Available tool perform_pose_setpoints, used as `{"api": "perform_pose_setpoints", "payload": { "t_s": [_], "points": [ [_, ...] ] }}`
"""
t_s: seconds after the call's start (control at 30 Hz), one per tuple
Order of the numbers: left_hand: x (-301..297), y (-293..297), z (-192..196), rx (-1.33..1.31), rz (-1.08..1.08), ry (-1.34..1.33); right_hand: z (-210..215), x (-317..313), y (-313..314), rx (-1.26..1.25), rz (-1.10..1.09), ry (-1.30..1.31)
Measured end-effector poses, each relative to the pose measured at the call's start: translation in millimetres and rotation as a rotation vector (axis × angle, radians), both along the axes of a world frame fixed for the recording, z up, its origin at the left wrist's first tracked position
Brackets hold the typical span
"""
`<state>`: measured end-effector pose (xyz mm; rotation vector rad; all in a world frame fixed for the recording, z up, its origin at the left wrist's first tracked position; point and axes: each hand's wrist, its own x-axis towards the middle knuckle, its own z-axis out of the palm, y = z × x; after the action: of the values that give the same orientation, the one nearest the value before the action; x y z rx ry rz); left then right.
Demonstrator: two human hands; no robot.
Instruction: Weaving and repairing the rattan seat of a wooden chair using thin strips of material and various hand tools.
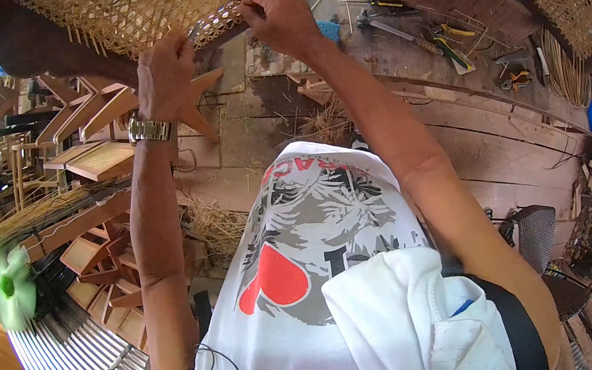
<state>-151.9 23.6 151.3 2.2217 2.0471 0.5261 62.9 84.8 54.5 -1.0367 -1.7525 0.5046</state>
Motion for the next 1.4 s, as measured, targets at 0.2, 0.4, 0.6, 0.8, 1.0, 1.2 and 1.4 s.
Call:
{"api": "perform_pose_setpoints", "payload": {
  "t_s": [0.2, 0.4, 0.6, 0.8, 1.0, 1.2, 1.4],
  "points": [
    [4.9, 11.6, -1.2, -0.047, 0.005, 0.176, 6.7, 0.5, -0.3, 0.173, 0.038, -0.074],
    [1.2, 10.2, -8.1, 0.026, -0.01, 0.166, 8.9, -28.4, 10.6, 0.241, 0.037, -0.077],
    [6.5, 13.5, -6.4, 0.041, 0.071, 0.056, 8.3, -40.9, -6.9, 0.206, -0.082, -0.133],
    [13.7, 8.0, 6.1, -0.003, 0.169, 0.186, -9.8, -41.4, -2.6, 0.021, -0.011, 0.066],
    [-72.4, -48.4, 98.3, 0.105, 0.335, 0.27, 2.0, -25.1, -5.0, 0.124, 0.014, -0.136],
    [-33.7, -68.9, 126.8, 0.3, -0.08, 0.26, 66.5, -48.5, -28.6, 0.136, 0.373, 0.167],
    [-14.6, -40.0, 89.5, 0.213, -0.071, -0.049, 52.5, -19.1, -14.9, 0.037, 0.3, 0.294]
  ]
}}
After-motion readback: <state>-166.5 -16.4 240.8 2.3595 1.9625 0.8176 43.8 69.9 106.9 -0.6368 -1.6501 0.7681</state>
